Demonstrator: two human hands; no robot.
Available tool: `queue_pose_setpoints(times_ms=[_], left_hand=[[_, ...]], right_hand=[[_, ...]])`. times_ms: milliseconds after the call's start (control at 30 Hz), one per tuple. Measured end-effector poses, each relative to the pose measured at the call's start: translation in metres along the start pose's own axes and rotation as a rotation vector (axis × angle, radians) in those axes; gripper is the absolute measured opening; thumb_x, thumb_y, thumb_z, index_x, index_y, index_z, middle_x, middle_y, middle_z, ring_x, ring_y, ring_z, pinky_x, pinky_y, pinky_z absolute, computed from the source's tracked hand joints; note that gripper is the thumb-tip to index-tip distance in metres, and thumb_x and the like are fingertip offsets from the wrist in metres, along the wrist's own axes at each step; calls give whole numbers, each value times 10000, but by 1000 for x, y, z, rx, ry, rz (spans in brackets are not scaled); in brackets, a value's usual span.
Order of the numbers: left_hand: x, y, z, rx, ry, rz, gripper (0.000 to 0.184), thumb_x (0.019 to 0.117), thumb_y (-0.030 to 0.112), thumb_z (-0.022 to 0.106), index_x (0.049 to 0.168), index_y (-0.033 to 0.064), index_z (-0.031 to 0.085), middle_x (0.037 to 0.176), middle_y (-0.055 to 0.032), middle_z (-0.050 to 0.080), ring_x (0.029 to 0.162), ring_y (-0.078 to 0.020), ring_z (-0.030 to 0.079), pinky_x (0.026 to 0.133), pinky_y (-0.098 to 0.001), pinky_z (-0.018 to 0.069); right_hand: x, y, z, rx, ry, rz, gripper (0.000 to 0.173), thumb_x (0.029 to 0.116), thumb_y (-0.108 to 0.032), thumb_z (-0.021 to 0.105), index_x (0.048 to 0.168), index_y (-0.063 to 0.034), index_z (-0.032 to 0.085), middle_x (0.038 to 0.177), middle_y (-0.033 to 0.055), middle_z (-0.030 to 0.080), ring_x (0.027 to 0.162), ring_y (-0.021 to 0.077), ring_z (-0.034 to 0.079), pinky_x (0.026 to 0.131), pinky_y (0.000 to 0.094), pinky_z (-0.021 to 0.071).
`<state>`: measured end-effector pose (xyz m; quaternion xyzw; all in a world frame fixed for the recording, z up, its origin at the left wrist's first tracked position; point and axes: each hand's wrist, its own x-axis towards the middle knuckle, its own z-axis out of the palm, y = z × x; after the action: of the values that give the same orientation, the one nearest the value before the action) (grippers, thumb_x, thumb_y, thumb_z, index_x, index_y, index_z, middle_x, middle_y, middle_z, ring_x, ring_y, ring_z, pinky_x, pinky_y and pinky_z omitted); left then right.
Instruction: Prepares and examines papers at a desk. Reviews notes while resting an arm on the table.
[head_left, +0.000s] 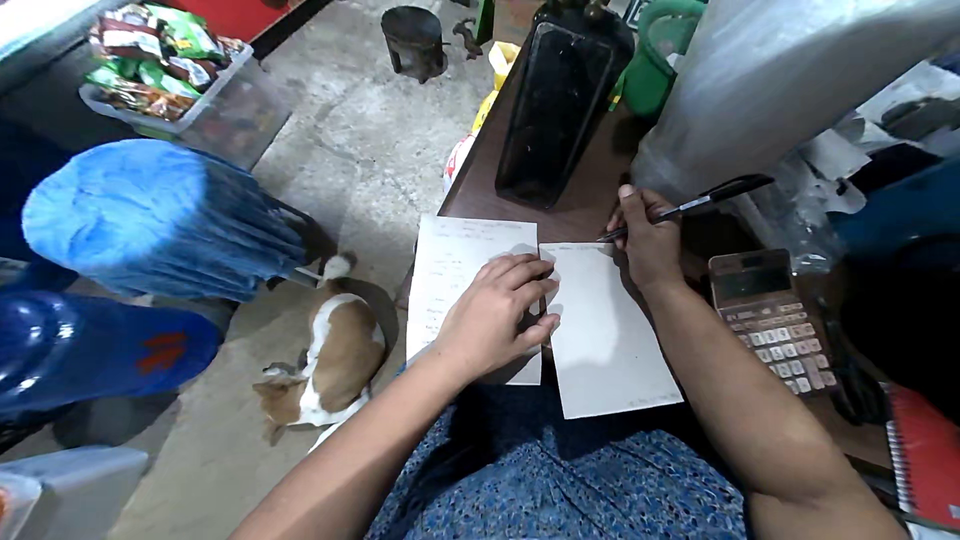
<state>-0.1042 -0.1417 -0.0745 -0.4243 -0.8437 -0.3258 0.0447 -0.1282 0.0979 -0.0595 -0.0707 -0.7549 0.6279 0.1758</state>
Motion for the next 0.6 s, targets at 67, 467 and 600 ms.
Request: queue_pose_setpoints(times_ms=[67,467,600], left_hand=[[1,0,0,1,-6,-5,385,991,404,612,1181,102,756,1371,-68,664,1364,-248,554,1187,-446,387],[13,-2,0,9,-23,13,392,978,381,632,1165,51,731,1341,-145,648,1340,-308,557,1169,-472,402],[18,23,-10,169,-145,64,504,977,428,637,1300,42,673,1427,-184,601,1411,-398,490,1191,-547,366]], right_hand=[[0,0,-1,-25,-2,9,335,1098,-293,496,798,-170,576,650,-105,593,502,-40,509,462,111,416],[2,1,-3,-46,-22,27,387,1098,-380,480,794,-159,577,635,-58,586,450,4,473,428,139,404],[3,2,-2,-49,-23,12,371,1104,-345,472,804,-150,573,643,-64,591,460,-5,483,435,135,411]])
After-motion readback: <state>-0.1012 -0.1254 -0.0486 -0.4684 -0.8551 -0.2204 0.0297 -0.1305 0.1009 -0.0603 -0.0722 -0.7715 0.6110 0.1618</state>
